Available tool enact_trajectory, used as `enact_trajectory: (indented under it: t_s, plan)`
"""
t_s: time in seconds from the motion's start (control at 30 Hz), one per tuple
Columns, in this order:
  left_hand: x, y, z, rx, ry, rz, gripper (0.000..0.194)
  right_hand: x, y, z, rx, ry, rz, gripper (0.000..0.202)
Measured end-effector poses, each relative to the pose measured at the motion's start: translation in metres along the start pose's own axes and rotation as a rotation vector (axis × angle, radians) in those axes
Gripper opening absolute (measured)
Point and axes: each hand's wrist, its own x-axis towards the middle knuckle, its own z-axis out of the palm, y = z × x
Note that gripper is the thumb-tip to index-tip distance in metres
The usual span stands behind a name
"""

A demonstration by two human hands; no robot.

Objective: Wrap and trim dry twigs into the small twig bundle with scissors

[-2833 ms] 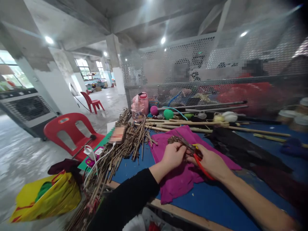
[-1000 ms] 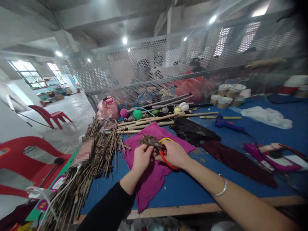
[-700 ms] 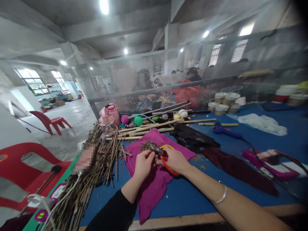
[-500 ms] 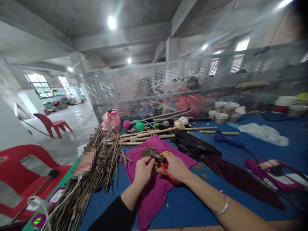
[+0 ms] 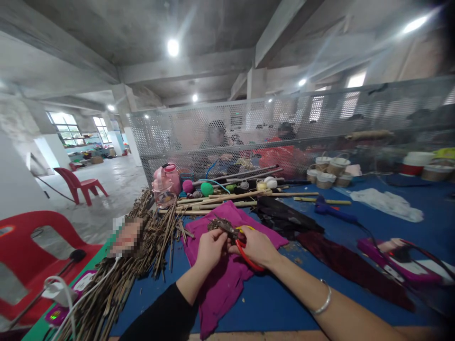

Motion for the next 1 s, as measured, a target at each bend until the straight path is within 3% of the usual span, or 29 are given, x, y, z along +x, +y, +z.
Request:
enact_trajectory:
  t_s: [0.53,1.0]
  plan:
    - [0.0022,-0.0035,-0.0013,0.058,0.031,-0.059,0.02,0.0007,0.0018,0.0041,-0.091,-0.001,0.009,0.044]
    - [0.0057,-0.0079,0.0016,-0.147,-0.018,-0.072,0.023,-0.0007,0.0007,0.0029,-0.035,0.037,-0.043,0.045]
